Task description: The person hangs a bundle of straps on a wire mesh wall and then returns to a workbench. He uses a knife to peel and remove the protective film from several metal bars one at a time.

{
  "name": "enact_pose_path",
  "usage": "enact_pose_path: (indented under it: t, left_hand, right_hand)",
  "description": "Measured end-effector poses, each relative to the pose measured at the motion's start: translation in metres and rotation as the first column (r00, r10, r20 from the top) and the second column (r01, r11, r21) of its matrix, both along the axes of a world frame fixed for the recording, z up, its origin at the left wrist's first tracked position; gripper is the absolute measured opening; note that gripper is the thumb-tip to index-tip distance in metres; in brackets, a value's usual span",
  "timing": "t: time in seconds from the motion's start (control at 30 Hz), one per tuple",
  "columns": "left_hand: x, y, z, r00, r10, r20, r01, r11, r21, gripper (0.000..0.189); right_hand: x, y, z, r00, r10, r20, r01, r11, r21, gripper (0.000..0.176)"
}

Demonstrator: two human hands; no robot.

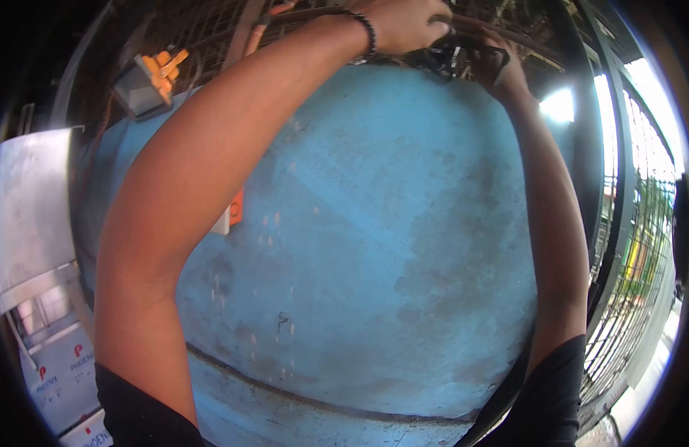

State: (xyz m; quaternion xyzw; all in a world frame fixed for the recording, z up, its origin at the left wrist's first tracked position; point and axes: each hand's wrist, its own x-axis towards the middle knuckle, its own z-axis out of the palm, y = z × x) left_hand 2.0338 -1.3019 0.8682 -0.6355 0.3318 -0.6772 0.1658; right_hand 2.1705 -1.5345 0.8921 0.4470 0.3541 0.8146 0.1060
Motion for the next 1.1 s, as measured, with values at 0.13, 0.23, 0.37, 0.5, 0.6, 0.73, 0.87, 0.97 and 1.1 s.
enact_pose_path:
  t: [0.13,0.23,0.37,0.5,0.6,0.73,0.87,0.97,1.1]
  left_hand:
    - [-0.024,-0.011,-0.031,0.997,-0.078,-0.023,0.077,0.996,-0.055,0.039]
    - [-0.031,-0.005,-0.098,0.978,-0.141,0.152,0.157,0.982,-0.101,0.035]
    - [-0.091,0.009,-0.272,0.984,-0.175,0.043,0.18,0.964,-0.197,0.026]
    - [-0.204,0.025,-0.506,0.872,0.1,-0.479,-0.378,0.758,-0.531,0.028]
    - [-0.342,-0.009,-0.709,0.371,0.052,-0.927,-0.915,0.189,-0.356,0.03]
    - [-0.564,-0.204,-0.89,-0.103,-0.494,-0.863,-0.888,-0.346,0.304,0.03]
    - [-0.713,-0.456,-0.96,0.395,-0.74,-0.545,-0.441,-0.673,0.594,0.042]
    - [-0.734,-0.595,-0.939,0.727,-0.48,-0.492,0.045,-0.681,0.731,0.04]
    - [-0.735,-0.762,-1.035,0.816,-0.451,-0.362,-0.129,-0.751,0.647,0.038]
  right_hand:
    - [0.03,-0.042,0.022,0.931,0.245,-0.271,-0.245,0.969,0.037,0.032]
    - [-0.036,-0.031,-0.032,0.731,0.607,-0.311,-0.559,0.795,0.237,0.043]
    - [-0.109,-0.025,-0.164,0.303,0.951,0.065,-0.943,0.289,0.166,0.039]
    - [-0.162,0.024,-0.291,-0.175,0.952,0.25,-0.955,-0.226,0.193,0.023]
    - [-0.16,0.076,-0.404,-0.306,0.945,-0.114,-0.917,-0.26,0.303,0.024]
    - [-0.195,0.1,-0.574,-0.409,0.544,-0.733,-0.754,0.252,0.607,0.023]
    - [-0.272,0.085,-0.682,-0.598,-0.045,-0.801,-0.77,0.31,0.557,0.018]
    - [-0.341,0.091,-0.708,-0.531,-0.325,-0.782,-0.846,0.25,0.471,0.021]
    - [-0.491,0.092,-0.72,-0.371,-0.486,-0.792,-0.921,0.083,0.38,0.02]
